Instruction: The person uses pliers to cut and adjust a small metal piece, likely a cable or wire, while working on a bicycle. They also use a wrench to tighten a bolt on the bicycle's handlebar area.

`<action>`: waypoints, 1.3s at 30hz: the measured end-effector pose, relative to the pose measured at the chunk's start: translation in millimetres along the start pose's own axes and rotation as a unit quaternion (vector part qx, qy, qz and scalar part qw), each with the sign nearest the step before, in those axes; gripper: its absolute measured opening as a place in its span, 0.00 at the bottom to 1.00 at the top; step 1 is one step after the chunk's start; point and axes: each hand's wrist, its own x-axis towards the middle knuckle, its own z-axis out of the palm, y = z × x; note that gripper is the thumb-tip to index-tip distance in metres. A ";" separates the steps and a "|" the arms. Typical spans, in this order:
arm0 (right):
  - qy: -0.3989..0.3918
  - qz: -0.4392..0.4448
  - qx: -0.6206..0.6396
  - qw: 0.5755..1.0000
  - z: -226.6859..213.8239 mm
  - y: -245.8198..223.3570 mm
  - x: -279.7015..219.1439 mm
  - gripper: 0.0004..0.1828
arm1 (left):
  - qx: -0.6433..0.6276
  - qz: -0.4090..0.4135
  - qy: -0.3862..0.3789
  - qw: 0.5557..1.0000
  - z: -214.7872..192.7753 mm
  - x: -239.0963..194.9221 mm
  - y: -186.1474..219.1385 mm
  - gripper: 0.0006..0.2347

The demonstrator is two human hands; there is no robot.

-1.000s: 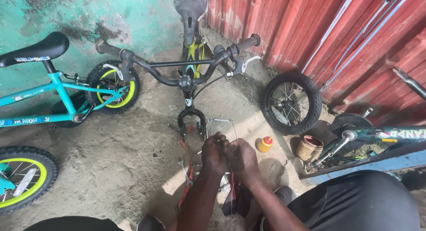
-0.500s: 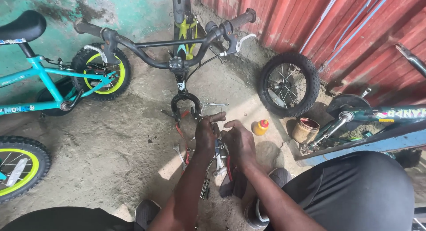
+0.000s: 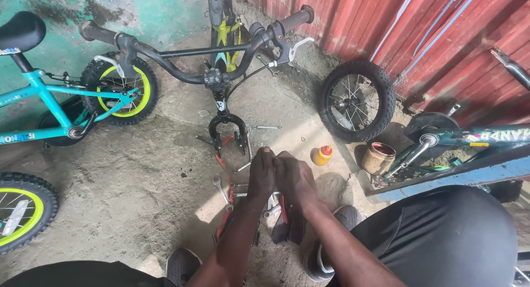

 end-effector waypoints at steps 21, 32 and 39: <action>0.034 -0.124 0.311 0.941 -5.7 4.7 7.9 0.18 | -0.112 0.159 -0.088 0.977 1.3 -46.5 19.4 0.21; 0.038 -0.043 0.031 0.998 -26.5 43.2 42.3 0.27 | -0.353 -0.064 0.010 0.933 -9.6 -4.6 19.9 0.12; -0.056 0.006 0.152 0.987 -38.9 19.5 50.6 0.19 | 0.018 0.046 -0.099 0.994 -19.5 -2.2 44.3 0.05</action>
